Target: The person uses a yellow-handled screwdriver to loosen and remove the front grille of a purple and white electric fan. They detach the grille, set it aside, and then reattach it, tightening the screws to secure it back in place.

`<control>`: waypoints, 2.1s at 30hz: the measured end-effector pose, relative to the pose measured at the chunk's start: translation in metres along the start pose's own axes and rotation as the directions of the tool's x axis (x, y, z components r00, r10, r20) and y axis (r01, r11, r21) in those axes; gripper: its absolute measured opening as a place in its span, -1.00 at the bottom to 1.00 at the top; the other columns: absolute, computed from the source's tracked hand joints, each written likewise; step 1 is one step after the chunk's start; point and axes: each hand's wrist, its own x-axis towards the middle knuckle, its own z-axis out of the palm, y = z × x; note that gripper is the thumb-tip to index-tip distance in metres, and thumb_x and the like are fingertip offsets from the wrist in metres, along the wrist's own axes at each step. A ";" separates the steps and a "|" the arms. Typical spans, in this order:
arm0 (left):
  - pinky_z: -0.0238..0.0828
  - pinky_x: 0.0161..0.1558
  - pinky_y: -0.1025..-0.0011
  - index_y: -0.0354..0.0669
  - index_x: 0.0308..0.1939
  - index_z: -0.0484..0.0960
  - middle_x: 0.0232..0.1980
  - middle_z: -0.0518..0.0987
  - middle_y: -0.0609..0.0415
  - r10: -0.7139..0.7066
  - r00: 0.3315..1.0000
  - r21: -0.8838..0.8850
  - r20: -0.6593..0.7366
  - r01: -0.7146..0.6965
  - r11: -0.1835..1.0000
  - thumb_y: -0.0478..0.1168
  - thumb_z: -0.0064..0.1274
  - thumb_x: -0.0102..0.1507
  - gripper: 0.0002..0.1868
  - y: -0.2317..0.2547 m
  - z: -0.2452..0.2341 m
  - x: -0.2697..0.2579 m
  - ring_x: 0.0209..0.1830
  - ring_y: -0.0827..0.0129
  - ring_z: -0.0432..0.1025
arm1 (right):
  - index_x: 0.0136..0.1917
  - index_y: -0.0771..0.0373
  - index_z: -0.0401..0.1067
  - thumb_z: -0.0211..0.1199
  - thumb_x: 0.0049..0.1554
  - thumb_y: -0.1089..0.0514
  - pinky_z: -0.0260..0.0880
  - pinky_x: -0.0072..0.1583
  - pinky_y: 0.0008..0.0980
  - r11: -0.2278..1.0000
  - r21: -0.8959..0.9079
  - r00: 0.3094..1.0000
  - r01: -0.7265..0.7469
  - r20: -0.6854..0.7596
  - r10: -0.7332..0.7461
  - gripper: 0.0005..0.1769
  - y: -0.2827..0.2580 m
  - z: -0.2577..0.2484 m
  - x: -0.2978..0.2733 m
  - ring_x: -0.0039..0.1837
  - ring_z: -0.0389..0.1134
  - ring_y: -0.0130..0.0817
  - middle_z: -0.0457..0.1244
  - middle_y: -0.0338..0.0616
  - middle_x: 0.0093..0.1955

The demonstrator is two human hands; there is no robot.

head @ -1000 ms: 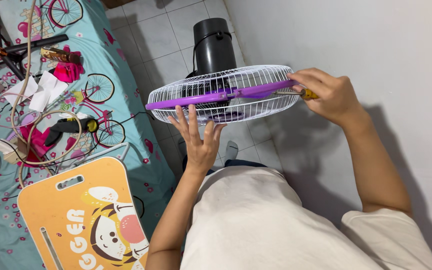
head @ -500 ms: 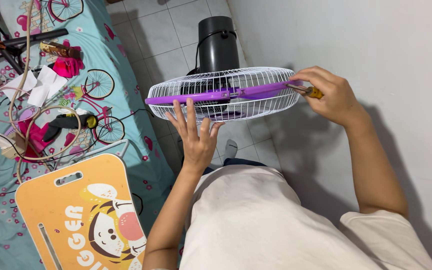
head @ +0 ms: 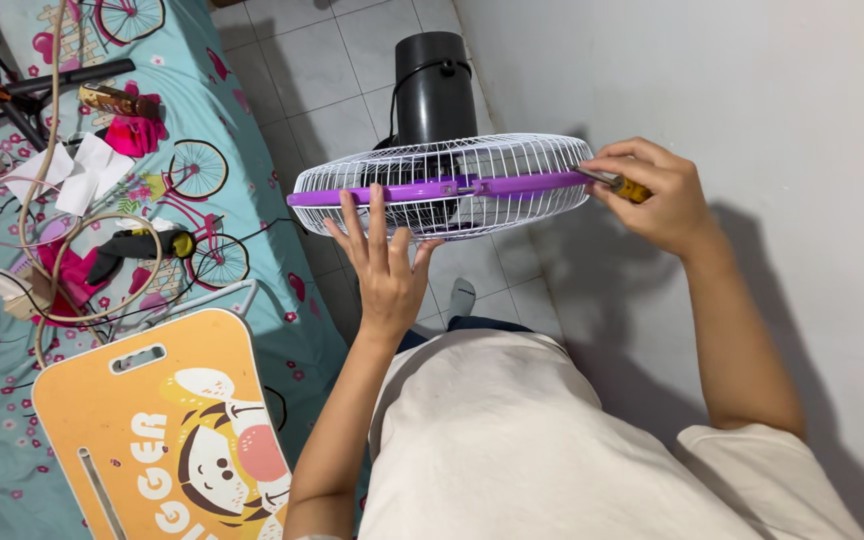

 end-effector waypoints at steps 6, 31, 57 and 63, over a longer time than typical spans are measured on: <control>-0.42 0.51 -0.60 -0.16 0.03 0.34 0.63 0.09 -0.18 0.006 1.000 0.010 -0.004 -0.006 1.000 -0.09 0.40 0.27 -0.48 0.001 -0.003 0.005 0.67 -0.33 -0.18 | 0.22 0.13 0.58 0.46 0.10 0.41 0.54 0.12 -0.41 1.000 0.017 0.998 0.024 -0.055 -0.023 -0.57 0.003 0.007 -0.007 0.09 0.47 -0.34 0.36 -0.16 0.16; -0.41 0.47 -0.71 -0.21 -0.02 0.46 0.67 0.09 0.05 -0.017 1.000 -0.077 -0.024 0.015 0.997 -0.20 0.26 0.32 -0.70 0.005 -0.008 0.007 0.73 -0.18 -0.22 | 0.20 0.09 0.63 0.54 0.19 0.14 0.28 -0.24 -0.44 0.880 -0.291 0.923 0.374 0.022 -0.385 -0.70 -0.097 0.034 0.052 -0.17 0.39 -0.42 0.41 -0.27 0.16; -0.34 0.56 -0.59 -0.21 0.02 0.52 0.65 0.09 0.07 0.003 1.000 -0.056 -0.026 -0.005 0.998 -0.18 0.36 0.21 -0.59 0.006 -0.010 0.016 0.71 -0.07 -0.15 | 0.18 0.06 0.63 0.55 0.16 0.15 0.29 -0.24 -0.41 0.918 -0.245 0.945 0.311 -0.027 -0.327 -0.68 -0.094 0.035 0.045 -0.23 0.36 -0.45 0.40 -0.28 0.12; -0.34 0.56 -0.57 -0.22 0.04 0.52 0.64 0.12 0.06 -0.001 0.999 -0.039 -0.032 -0.001 0.999 -0.18 0.38 0.19 -0.56 0.004 -0.007 0.016 0.70 -0.07 -0.15 | 0.24 0.11 0.56 0.53 0.15 0.21 0.40 -0.10 -0.45 0.944 -0.081 0.941 0.321 -0.081 -0.327 -0.61 -0.101 0.031 0.050 -0.06 0.43 -0.34 0.36 -0.18 0.15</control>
